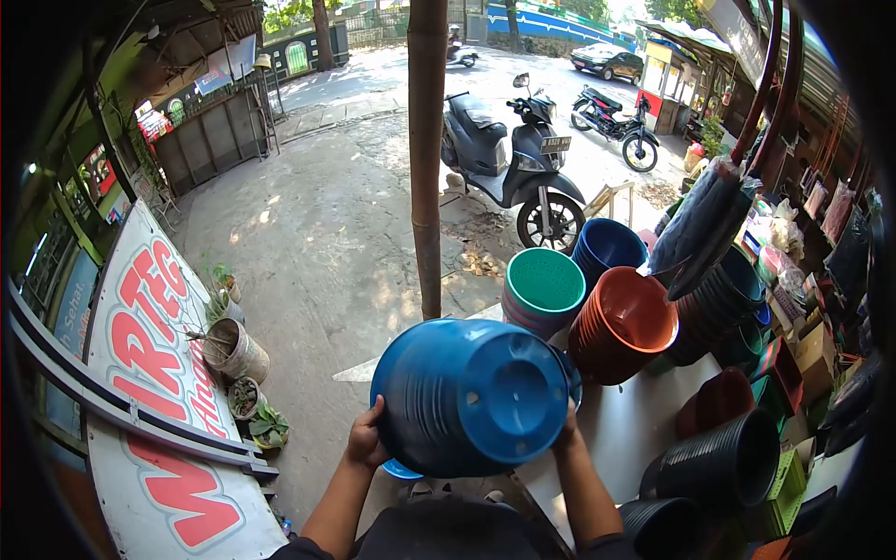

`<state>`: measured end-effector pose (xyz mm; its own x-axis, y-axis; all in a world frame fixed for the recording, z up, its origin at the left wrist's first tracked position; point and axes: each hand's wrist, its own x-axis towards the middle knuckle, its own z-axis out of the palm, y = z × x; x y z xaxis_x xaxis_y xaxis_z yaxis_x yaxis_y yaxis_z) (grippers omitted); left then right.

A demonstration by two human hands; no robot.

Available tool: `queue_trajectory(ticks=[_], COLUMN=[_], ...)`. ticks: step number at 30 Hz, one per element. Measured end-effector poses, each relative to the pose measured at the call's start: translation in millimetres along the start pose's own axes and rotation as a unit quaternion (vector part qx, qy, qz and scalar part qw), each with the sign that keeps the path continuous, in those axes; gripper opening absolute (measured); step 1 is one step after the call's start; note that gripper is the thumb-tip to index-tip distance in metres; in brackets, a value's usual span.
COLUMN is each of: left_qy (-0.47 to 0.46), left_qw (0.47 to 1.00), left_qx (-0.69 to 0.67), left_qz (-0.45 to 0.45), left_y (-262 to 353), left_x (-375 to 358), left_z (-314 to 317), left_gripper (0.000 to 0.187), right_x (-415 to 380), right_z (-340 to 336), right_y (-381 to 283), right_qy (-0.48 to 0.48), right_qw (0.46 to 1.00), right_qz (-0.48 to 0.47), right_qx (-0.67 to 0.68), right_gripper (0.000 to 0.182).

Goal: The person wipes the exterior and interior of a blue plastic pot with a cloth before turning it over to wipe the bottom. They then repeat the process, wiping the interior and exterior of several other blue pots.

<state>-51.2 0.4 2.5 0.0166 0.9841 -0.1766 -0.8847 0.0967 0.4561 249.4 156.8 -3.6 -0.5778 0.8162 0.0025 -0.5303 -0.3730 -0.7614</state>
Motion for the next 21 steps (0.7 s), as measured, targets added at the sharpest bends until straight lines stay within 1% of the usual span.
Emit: queue_trajectory(ticks=[1,2,4,6,7,8,9,10,11,12,13,14,16,17,18,19,20,21], left_qy=[-0.001,-0.006,-0.012,-0.012,-0.014,-0.015,-0.017,-0.017,-0.012,-0.007,-0.039,-0.04,0.013,0.013,0.02,0.025,0.025,0.054], left_qw=[1.0,1.0,0.999,0.986,0.986,0.976,0.962,0.962,0.951,0.938,0.931,0.931,0.973,0.974,0.987,0.996,0.996,0.995], left_qx=[0.0,0.024,0.045,0.165,0.163,0.217,0.271,0.269,0.306,0.342,0.364,0.362,0.226,0.224,0.156,0.087,0.082,0.083], left_qz=[-0.003,-0.008,-0.017,-0.013,-0.015,-0.022,-0.028,-0.03,-0.045,-0.06,-0.02,-0.021,-0.035,-0.036,-0.031,-0.024,-0.02,-0.02], left_y=[-0.4,-1.3,-3.1,0.3,0.1,-0.8,-2.0,-4.3,-7.9,-12.0,-17.1,-22.7,-30.9,-32.4,-32.8,-32.3,-30.9,-28.8], left_x=[-2.7,-5.1,-9.8,-11.9,-12.0,-12.8,-12.9,-10.7,-7.8,-5.1,-2.5,0.2,5.2,6.2,6.5,7.6,9.6,11.5], left_z=[-0.1,0.6,7.6,22.1,26.2,29.4,31.2,30.8,29.7,30.4,34.7,37.1,40.3,42.8,46.0,48.9,51.8,54.6], left_gripper=[0.062,0.06,0.059,0.053,0.053,0.052,0.052,0.052,0.054,0.057,0.063,0.063,0.078,0.078,0.08,0.082,0.082,0.084], right_x=[6.3,17.2,29.0,39.1,48.1,52.6,56.8,60.3,56.6,55.7,49.4,40.6,17.0,4.5,-7.7,-18.1,-29.1,-39.6], right_z=[-4.6,-12.4,23.7,29.2,28.8,32.0,44.3,58.9,82.7,86.8,86.8,87.9,117.4,124.8,132.4,135.7,136.4,130.5], right_y=[-23.5,-41.8,-73.7,-90.6,-92.6,-93.2,-92.1,-92.0,-98.2,-82.6,-63.5,-45.3,-34.2,-24.6,-17.3,-6.7,4.0,18.7], right_qy=[-0.066,-0.025,0.057,0.047,-0.001,0.002,-0.045,-0.091,-0.128,-0.211,-0.216,-0.216,-0.241,-0.233,-0.223,-0.206,-0.191,-0.166], right_qw=[0.994,0.984,0.981,0.961,0.951,0.951,0.919,0.874,0.811,0.807,0.719,0.605,0.508,0.512,0.493,0.485,0.475,0.459], right_qz=[0.058,0.157,0.181,0.244,0.236,0.237,0.249,0.257,0.281,0.141,0.042,-0.058,-0.058,-0.091,-0.102,-0.122,-0.142,-0.188], right_qx=[0.061,0.078,-0.032,-0.12,-0.197,-0.198,-0.303,-0.403,-0.498,-0.533,-0.66,-0.764,-0.825,-0.822,-0.835,-0.841,-0.847,-0.853], right_gripper=[0.055,0.051,0.05,0.049,0.049,0.049,0.051,0.052,0.057,0.064,0.069,0.075,0.087,0.085,0.083,0.082,0.081,0.081])
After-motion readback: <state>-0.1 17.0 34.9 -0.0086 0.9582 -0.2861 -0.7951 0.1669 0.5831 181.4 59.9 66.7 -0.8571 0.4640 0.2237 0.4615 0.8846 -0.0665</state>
